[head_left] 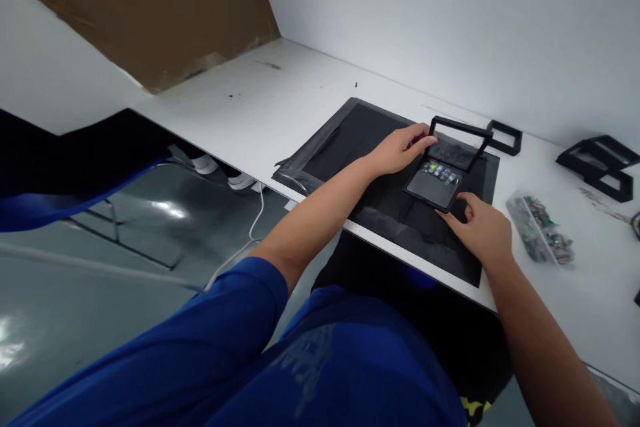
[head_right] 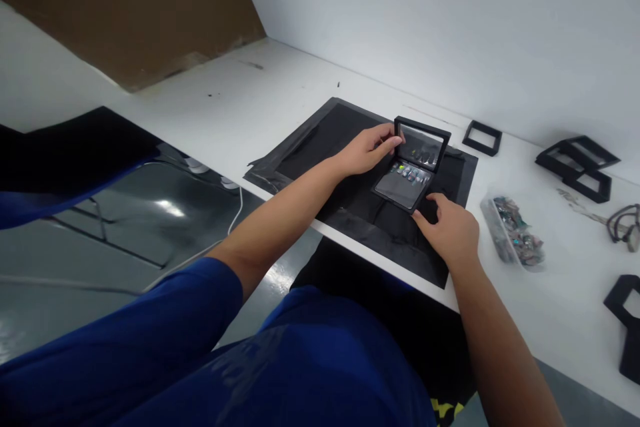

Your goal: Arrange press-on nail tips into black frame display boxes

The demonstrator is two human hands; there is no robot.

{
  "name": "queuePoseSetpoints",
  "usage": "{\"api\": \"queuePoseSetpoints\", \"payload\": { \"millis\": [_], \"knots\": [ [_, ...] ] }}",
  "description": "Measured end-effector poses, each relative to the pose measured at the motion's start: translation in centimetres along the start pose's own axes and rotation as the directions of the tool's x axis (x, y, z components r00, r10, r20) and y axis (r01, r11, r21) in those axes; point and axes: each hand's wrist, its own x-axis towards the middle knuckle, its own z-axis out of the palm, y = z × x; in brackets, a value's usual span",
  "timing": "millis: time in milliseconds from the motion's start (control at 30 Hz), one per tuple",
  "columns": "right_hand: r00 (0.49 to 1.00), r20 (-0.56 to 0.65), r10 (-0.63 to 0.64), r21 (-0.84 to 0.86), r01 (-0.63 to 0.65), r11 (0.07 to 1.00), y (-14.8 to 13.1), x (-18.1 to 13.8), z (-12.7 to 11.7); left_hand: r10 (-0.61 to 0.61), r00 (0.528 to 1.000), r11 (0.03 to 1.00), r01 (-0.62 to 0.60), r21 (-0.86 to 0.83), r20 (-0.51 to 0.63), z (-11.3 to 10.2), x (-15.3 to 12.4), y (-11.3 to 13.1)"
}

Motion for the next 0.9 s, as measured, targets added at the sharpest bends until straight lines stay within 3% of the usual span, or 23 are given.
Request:
{"api": "queuePoseSetpoints", "payload": {
  "millis": [200, 400, 900],
  "knots": [
    [0.982, 0.069, -0.177, 0.218, 0.158, 0.963, 1.3, -1.0, -1.4, 0.012, 1.0, 1.0, -0.012, -0.004, 0.026, 0.4, -0.2, 0.2],
    [0.904, 0.164, -0.394, 0.371, 0.314, 0.874, 0.4, -1.8, -2.0, 0.034, 0.996, 0.999, -0.033, -0.018, 0.08, 1.6, -0.6, 1.0],
    [0.933, 0.14, -0.33, 0.329, 0.271, 0.905, -0.5, -1.8, -0.7, 0.042, 0.995, 0.999, -0.043, 0.012, 0.089, 1.6, -0.8, 1.5]
  ]
}}
